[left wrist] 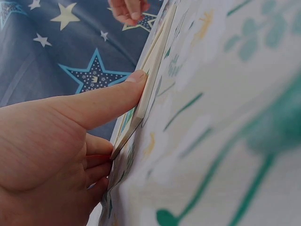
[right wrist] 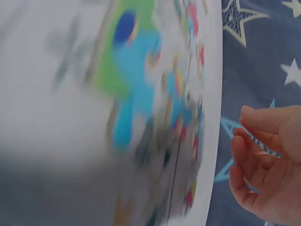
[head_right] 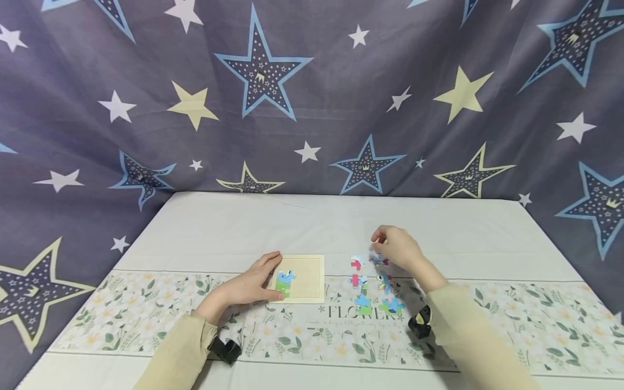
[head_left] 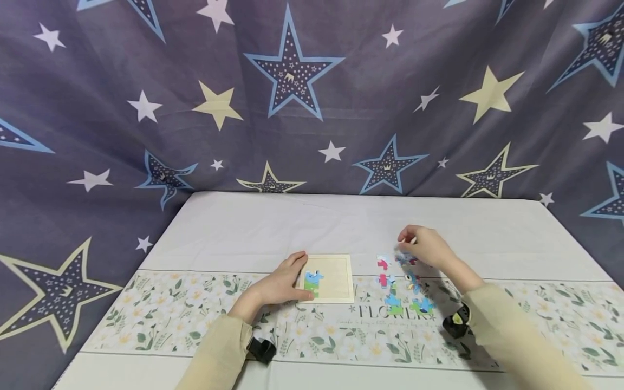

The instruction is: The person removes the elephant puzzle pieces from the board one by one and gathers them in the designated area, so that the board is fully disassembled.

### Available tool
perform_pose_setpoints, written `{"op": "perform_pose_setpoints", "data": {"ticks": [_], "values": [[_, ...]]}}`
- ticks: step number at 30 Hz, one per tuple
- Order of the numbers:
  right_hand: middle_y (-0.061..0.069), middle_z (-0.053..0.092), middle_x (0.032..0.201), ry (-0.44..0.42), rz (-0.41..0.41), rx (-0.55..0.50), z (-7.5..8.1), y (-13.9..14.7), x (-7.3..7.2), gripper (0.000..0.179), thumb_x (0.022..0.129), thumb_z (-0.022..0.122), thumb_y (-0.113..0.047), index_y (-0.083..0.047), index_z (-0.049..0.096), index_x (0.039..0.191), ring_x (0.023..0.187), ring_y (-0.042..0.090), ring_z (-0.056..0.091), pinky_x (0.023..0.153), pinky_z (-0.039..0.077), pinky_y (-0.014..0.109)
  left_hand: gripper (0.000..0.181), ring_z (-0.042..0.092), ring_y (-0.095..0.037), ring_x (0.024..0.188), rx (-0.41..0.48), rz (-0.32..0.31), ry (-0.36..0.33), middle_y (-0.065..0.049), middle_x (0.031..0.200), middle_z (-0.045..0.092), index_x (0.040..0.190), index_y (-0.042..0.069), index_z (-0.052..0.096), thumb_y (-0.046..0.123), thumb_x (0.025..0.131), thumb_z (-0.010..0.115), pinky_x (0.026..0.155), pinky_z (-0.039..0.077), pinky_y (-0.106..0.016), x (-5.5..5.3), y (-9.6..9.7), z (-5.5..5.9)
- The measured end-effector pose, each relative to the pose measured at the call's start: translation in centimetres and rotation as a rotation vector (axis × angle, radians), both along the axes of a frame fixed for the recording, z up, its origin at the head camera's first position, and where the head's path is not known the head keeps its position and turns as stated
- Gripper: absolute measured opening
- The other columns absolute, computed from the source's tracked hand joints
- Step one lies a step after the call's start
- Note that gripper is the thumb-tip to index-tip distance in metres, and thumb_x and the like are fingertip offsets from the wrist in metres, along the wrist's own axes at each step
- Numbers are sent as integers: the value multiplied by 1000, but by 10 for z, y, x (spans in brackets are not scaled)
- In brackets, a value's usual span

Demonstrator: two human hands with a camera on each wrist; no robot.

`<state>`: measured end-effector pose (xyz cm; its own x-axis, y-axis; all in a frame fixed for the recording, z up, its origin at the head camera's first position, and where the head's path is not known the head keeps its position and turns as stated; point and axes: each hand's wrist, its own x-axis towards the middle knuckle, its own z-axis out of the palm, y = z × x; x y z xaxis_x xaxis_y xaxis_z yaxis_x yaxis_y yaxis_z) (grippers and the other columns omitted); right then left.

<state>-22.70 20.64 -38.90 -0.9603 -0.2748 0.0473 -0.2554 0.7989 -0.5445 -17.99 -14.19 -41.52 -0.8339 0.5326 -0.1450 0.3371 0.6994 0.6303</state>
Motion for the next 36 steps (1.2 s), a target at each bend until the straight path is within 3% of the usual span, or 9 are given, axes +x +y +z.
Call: {"op": "perform_pose_setpoints", "data": {"ticks": [14,23,36], "values": [[4,62,85,-15,84,-48,2,-65,6,14,86,60,-15,-6,65,97,62,12,52,53,42,26,91,10,-32,139,4,-1,0,-15,151,11,144,-3,16,37,80,68,108,22,-49,1,1,1],[-2,62,82,2,134,-34,-1,-95,11,15,85,63,-16,-9,68,97,67,9,54,58,44,25,91,10,-32,139,3,3,-1,-15,151,10,144,-3,16,37,80,67,108,22,-49,0,2,0],[-5,62,79,-51,224,-54,-1,-132,18,18,82,67,-17,-9,68,99,65,7,53,58,44,23,91,11,-33,138,-10,8,-5,-15,151,10,144,-2,16,40,80,66,107,23,-50,0,0,0]]}}
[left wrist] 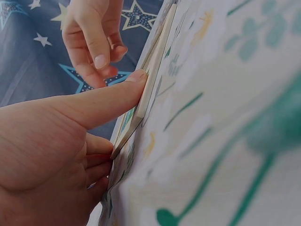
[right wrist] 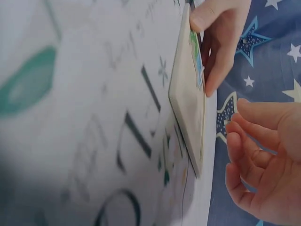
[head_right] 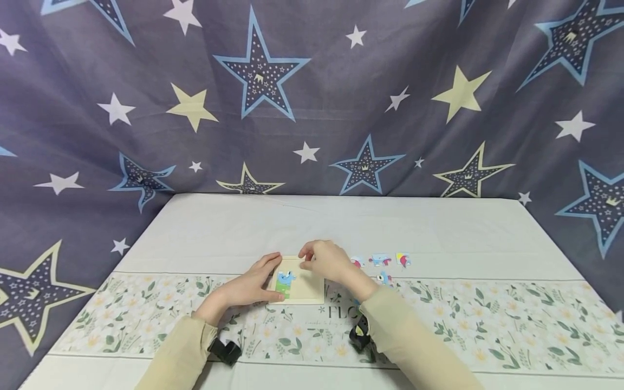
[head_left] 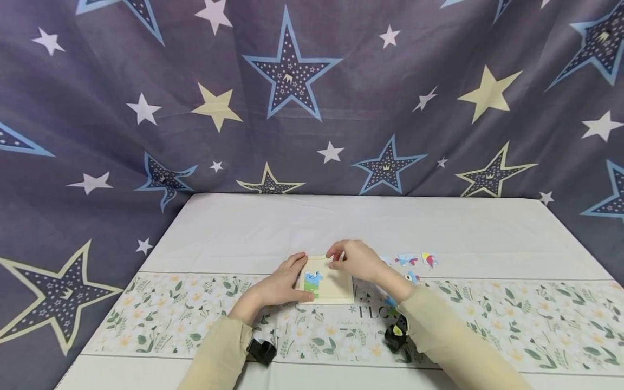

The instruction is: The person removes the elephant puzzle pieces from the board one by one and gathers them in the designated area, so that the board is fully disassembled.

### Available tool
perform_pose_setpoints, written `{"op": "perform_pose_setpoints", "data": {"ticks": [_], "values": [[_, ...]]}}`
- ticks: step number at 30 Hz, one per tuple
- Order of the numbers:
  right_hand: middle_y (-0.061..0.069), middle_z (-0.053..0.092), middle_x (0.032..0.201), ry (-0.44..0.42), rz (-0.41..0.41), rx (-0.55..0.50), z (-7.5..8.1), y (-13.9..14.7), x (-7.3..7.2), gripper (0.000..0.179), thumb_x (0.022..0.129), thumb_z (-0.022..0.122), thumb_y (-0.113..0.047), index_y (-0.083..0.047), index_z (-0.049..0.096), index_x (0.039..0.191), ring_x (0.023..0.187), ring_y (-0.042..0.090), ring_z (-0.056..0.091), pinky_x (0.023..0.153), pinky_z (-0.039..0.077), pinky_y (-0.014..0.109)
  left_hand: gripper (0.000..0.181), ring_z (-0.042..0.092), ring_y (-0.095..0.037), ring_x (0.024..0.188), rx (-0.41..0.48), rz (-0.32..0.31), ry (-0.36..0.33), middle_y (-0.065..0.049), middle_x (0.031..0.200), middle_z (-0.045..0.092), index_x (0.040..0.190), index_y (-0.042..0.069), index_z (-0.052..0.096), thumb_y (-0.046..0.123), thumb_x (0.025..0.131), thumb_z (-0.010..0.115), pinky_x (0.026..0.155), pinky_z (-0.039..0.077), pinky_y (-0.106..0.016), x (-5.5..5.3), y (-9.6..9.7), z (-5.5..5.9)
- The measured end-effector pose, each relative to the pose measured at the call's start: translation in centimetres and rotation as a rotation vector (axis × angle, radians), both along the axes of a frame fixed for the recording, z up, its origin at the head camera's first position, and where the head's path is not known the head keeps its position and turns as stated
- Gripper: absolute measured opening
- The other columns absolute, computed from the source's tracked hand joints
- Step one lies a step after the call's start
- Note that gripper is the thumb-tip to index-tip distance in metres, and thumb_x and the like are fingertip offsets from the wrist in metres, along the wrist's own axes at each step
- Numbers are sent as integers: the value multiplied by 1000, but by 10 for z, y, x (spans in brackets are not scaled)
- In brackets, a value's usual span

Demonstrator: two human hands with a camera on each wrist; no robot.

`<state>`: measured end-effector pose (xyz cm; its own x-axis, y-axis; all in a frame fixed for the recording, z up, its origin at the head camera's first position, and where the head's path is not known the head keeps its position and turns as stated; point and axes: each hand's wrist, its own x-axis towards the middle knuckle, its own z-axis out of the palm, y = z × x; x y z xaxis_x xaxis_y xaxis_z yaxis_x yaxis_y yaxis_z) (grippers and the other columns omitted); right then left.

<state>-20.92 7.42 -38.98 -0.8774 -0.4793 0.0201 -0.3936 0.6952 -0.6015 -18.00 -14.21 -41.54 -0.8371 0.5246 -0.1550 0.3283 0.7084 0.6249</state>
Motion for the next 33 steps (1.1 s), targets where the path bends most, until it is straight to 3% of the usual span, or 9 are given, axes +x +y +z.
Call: {"op": "perform_pose_setpoints", "data": {"ticks": [6,13,21,33], "values": [[-7,61,76,-18,19,29,0,-12,1,21,81,69,-19,-11,68,100,61,7,51,60,42,23,91,10,-33,138,-1,-1,1,-16,151,10,144,-2,17,39,80,67,108,22,-50,0,-1,2],[-7,63,77,-24,53,75,-4,-22,4,23,78,70,-18,-12,67,100,67,8,54,67,46,28,91,11,-33,138,-13,-5,2,-15,151,11,144,-1,17,40,80,66,107,22,-51,0,0,1],[-6,59,76,3,50,136,-10,-29,7,23,75,73,-20,-12,68,97,66,9,51,62,44,28,91,11,-33,138,-6,-4,3,-16,151,11,144,-2,18,40,80,67,107,22,-51,0,0,1],[-5,54,73,18,18,146,-10,-34,11,18,73,75,-20,-13,66,87,64,9,48,58,41,26,91,11,-33,138,-2,-11,6,-16,151,10,144,-3,17,40,80,67,107,22,-50,-1,0,1]]}}
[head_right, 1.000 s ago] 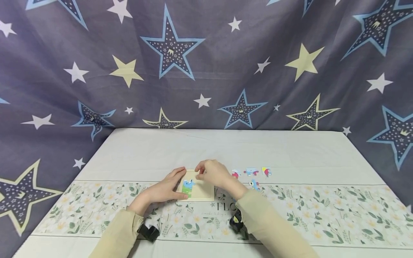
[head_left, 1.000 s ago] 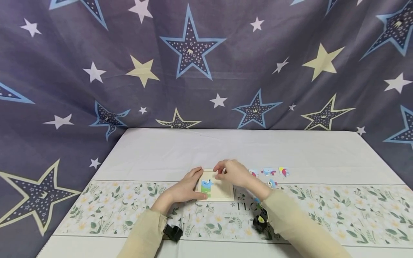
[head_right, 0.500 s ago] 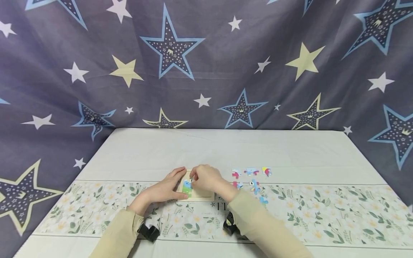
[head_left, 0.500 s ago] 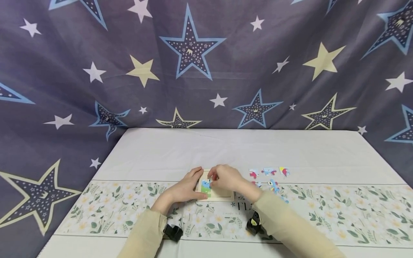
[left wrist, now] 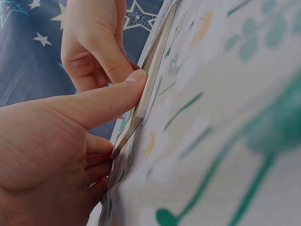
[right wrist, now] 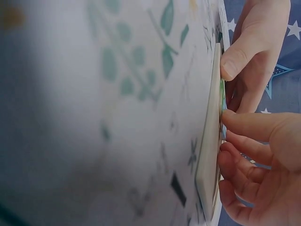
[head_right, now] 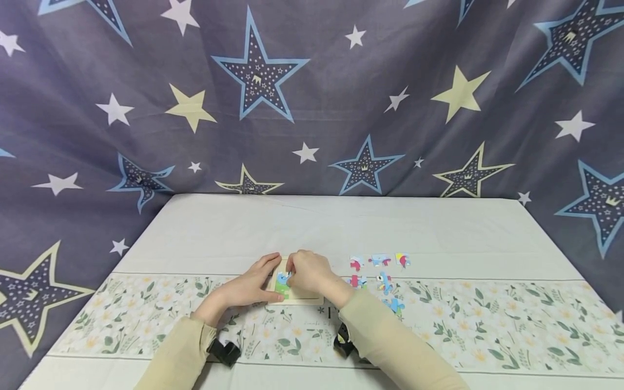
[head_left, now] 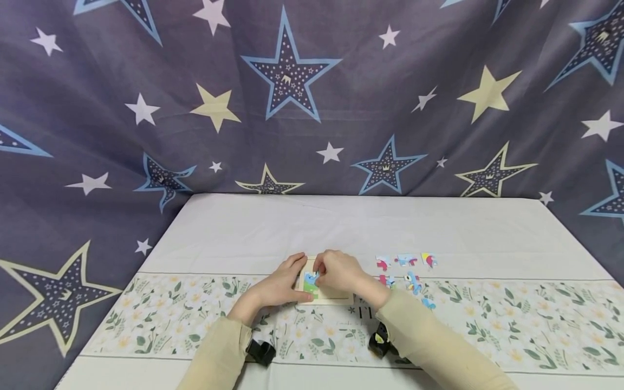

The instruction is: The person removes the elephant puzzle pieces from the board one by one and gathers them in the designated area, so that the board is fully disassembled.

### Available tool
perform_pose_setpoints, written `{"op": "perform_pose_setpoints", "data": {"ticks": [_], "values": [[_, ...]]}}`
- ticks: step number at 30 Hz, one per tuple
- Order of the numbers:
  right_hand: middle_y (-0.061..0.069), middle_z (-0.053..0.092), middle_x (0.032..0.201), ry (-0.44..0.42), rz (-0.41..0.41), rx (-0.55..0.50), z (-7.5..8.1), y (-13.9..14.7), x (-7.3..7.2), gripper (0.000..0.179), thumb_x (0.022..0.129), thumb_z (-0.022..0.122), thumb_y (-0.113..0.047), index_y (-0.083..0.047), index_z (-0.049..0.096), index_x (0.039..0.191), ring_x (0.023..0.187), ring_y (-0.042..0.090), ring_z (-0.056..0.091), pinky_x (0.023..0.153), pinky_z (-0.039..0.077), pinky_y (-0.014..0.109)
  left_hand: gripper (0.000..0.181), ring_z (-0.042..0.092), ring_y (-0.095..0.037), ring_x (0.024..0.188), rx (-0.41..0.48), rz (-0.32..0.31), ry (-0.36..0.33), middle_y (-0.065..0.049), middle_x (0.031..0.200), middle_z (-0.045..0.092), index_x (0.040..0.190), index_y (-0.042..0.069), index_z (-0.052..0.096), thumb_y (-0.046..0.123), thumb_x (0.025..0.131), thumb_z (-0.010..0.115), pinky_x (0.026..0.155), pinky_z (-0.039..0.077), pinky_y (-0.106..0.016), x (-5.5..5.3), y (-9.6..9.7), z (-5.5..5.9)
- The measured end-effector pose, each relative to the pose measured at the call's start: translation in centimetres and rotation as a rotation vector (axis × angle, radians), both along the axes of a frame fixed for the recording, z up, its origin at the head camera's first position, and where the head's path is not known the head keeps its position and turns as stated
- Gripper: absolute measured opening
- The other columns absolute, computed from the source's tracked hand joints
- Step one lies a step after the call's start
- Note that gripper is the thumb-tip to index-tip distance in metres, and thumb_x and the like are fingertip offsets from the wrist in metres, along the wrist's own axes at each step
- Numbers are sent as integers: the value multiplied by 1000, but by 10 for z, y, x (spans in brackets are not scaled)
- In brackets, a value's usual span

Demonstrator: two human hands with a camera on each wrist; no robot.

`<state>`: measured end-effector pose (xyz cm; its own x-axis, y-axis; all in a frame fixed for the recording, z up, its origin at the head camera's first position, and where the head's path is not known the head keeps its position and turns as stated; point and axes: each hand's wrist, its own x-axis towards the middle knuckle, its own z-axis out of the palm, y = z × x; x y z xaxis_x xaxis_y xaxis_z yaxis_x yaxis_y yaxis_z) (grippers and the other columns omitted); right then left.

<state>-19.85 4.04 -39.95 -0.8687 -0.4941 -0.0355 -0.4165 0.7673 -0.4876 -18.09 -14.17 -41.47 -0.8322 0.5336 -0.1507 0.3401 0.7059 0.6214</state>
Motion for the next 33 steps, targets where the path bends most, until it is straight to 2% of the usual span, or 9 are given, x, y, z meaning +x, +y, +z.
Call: {"op": "perform_pose_setpoints", "data": {"ticks": [16,33], "values": [[-6,52,70,15,1,-37,-1,-3,0,20,72,76,-15,-14,59,81,61,10,47,54,38,25,91,11,-34,138,11,7,0,-17,151,11,143,-4,17,39,80,67,108,22,-50,-1,-1,1],[-6,53,67,-5,-1,-67,-4,-1,0,21,73,75,-15,-16,55,80,57,10,46,52,37,24,91,11,-34,138,7,5,10,-17,151,11,143,-3,17,40,80,67,108,22,-50,1,1,0]]}}
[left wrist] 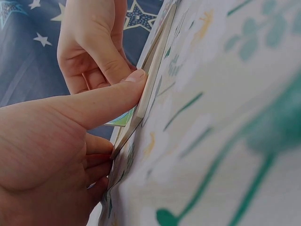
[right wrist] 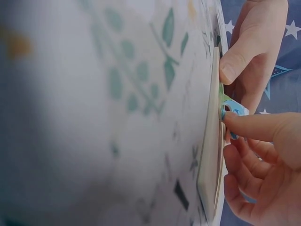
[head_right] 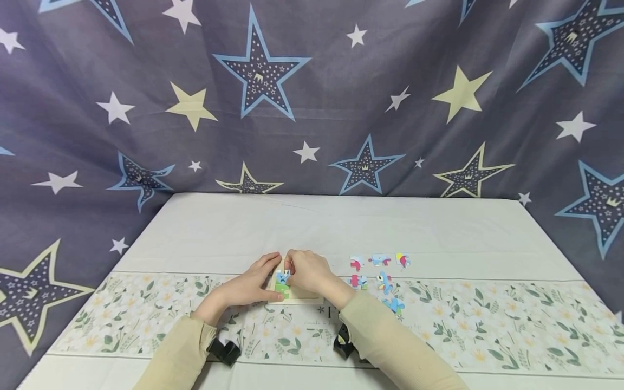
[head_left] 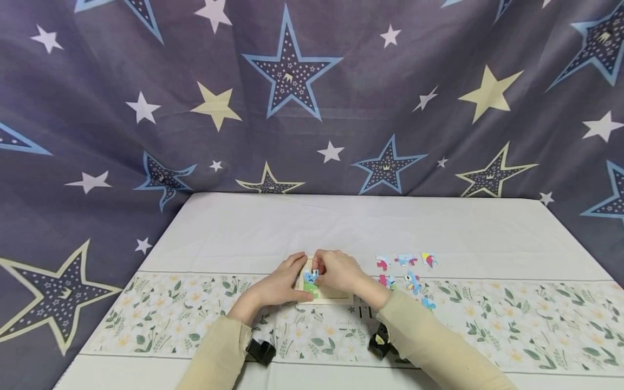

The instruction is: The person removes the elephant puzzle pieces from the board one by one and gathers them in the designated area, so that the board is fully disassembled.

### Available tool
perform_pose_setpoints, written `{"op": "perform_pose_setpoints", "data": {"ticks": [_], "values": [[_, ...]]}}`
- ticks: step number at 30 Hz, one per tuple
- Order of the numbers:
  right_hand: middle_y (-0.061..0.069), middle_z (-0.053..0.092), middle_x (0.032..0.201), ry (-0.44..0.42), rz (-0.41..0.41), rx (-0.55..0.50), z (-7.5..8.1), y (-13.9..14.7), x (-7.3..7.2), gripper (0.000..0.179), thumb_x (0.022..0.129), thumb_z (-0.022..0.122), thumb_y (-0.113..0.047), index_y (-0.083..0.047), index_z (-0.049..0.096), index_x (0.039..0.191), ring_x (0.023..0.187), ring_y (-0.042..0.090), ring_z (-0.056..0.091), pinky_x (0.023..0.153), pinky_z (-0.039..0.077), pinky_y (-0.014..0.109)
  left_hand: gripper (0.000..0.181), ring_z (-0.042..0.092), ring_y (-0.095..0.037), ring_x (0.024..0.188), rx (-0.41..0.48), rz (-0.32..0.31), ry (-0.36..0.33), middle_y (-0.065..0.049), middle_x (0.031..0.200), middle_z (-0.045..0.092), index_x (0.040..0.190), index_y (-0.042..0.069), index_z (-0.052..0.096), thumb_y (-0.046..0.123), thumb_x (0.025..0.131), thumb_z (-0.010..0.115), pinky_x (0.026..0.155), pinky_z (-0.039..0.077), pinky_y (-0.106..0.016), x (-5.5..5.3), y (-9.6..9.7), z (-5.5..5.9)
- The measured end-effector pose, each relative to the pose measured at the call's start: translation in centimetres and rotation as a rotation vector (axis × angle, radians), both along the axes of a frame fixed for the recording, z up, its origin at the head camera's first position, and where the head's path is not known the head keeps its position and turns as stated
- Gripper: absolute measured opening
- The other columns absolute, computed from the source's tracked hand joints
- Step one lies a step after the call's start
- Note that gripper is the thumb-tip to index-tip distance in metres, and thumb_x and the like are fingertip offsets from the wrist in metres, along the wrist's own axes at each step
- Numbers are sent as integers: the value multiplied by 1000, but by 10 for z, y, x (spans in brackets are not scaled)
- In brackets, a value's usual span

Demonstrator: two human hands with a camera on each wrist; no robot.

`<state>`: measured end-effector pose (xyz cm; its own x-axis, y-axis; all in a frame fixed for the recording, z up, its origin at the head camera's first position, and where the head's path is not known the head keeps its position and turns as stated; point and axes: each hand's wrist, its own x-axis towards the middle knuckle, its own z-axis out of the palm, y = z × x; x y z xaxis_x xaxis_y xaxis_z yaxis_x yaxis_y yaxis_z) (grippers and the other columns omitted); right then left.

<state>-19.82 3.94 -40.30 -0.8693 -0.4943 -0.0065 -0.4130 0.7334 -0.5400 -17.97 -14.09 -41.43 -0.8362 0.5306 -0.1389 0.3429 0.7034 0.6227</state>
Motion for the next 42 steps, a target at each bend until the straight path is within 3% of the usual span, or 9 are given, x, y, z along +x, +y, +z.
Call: {"op": "perform_pose_setpoints", "data": {"ticks": [10,26,42], "values": [[-6,53,67,5,9,-15,2,2,0,19,75,73,-13,-16,54,79,57,10,46,54,37,24,91,11,-33,138,3,4,5,-17,151,11,143,-4,17,39,80,67,108,22,-50,0,0,0],[-7,60,73,-10,-49,-73,11,24,-1,13,78,70,-11,-16,58,82,63,8,53,62,43,26,91,11,-33,138,2,8,-11,-16,151,11,144,-3,17,39,80,67,108,21,-49,1,1,2],[-5,58,74,-14,-61,-120,14,58,0,6,84,64,-14,-15,58,85,61,8,52,53,42,25,91,10,-33,139,8,14,-17,-15,151,11,144,-3,17,37,80,68,108,21,-49,1,2,1]]}}
